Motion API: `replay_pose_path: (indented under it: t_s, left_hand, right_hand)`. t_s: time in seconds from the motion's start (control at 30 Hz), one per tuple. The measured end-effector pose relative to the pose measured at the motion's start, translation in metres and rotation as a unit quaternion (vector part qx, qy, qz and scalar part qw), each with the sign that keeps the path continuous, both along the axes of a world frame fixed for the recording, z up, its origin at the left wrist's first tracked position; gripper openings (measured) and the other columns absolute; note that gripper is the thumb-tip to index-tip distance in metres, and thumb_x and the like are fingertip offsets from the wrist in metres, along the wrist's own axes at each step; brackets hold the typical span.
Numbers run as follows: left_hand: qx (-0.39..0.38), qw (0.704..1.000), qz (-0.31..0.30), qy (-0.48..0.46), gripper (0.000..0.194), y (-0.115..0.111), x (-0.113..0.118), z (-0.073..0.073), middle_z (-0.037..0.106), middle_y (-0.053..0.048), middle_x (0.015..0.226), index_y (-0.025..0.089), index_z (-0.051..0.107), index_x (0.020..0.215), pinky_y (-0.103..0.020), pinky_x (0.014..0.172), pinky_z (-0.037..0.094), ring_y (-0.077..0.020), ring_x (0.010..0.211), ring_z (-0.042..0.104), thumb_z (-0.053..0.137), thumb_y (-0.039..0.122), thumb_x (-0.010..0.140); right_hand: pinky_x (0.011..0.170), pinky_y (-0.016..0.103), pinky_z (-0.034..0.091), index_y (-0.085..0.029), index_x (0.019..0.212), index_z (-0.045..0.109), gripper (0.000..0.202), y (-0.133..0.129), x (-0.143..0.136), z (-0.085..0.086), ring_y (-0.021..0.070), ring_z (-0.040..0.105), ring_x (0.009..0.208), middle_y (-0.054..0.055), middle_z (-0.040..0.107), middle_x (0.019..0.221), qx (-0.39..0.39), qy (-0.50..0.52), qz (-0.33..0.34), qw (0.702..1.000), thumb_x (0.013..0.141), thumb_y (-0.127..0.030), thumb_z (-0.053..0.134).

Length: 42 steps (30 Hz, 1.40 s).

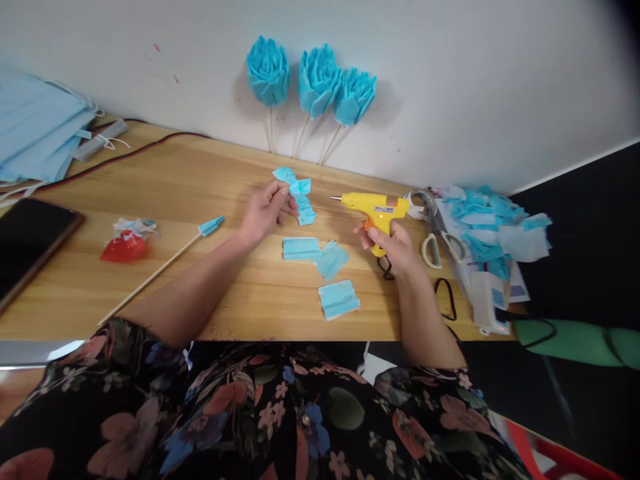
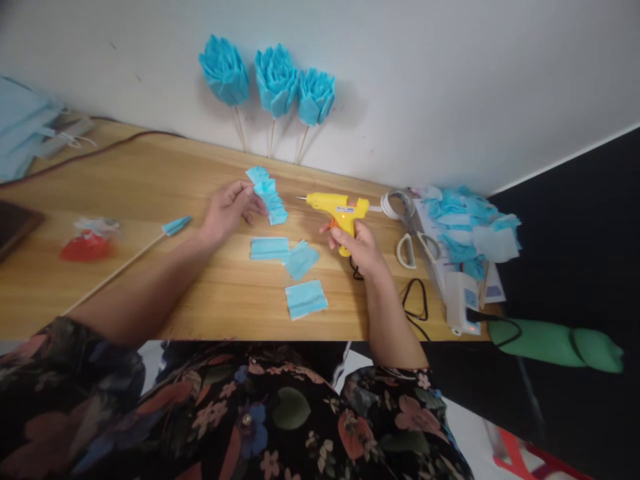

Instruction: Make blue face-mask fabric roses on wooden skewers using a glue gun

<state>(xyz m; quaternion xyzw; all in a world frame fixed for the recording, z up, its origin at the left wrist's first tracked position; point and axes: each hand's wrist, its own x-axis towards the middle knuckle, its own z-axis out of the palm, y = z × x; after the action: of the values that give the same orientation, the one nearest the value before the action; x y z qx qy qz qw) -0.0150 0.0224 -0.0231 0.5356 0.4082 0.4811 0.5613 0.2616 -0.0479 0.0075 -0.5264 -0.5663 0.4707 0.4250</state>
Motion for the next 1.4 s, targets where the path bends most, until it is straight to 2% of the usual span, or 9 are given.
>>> replay_pose_path:
  t_s: [0.2, 0.4, 0.63, 0.97, 1.4]
  left_hand:
    - [0.008, 1.0, 0.0, 0.014, 0.021, 0.0, 0.001, -0.003, 0.07, -0.003, 0.081, 0.017, 0.054, 0.086, -0.018, 0.046, 0.043, -0.0121, 0.069, 0.072, 0.046, 0.023, 0.104]
    - [0.04, 0.999, -0.003, 0.029, 0.022, 0.002, 0.002, -0.012, 0.073, -0.004, 0.084, 0.018, 0.055, 0.085, -0.017, 0.048, 0.044, -0.0132, 0.074, 0.072, 0.049, 0.029, 0.102]
    - [0.046, 0.998, -0.003, 0.051, 0.023, 0.003, 0.003, -0.014, 0.072, -0.003, 0.082, 0.019, 0.056, 0.084, -0.017, 0.049, 0.044, -0.0132, 0.074, 0.072, 0.049, 0.033, 0.101]
    - [0.03, 0.998, 0.002, 0.046, 0.02, 0.004, 0.003, -0.015, 0.071, -0.003, 0.081, 0.02, 0.057, 0.082, -0.019, 0.052, 0.045, -0.0142, 0.075, 0.072, 0.053, 0.031, 0.1]
    - [0.044, 0.997, 0.002, 0.063, 0.023, 0.003, 0.003, -0.013, 0.069, -0.004, 0.082, 0.019, 0.055, 0.082, -0.02, 0.048, 0.044, -0.0147, 0.076, 0.071, 0.048, 0.027, 0.102]
  right_hand:
    - [0.057, 0.028, 0.035, -0.02, 0.088, 0.072, 0.053, -0.001, -0.007, -0.004, 0.0123, 0.048, 0.06, 0.002, 0.059, 0.069, -0.003, -0.077, 0.072, 0.994, 0.087, -0.072, 0.058]
    - [0.058, 0.028, 0.035, -0.019, 0.09, 0.07, 0.052, -0.003, -0.013, -0.008, 0.0116, 0.045, 0.059, -0.001, 0.052, 0.065, -0.005, -0.118, 0.112, 0.987, 0.092, -0.068, 0.055]
    - [0.059, 0.027, 0.036, -0.017, 0.086, 0.069, 0.057, -0.005, -0.018, -0.011, 0.0115, 0.047, 0.061, -0.001, 0.052, 0.066, -0.009, -0.189, 0.112, 0.976, 0.091, -0.071, 0.052]
    - [0.06, 0.028, 0.038, -0.018, 0.079, 0.066, 0.057, -0.005, -0.019, -0.01, 0.0122, 0.048, 0.06, -0.001, 0.053, 0.065, -0.003, -0.211, 0.108, 0.971, 0.091, -0.072, 0.051]
    - [0.062, 0.028, 0.04, -0.018, 0.076, 0.064, 0.059, -0.004, -0.017, -0.01, 0.0129, 0.05, 0.061, 0.0, 0.056, 0.065, -0.004, -0.216, 0.083, 0.973, 0.088, -0.075, 0.052]
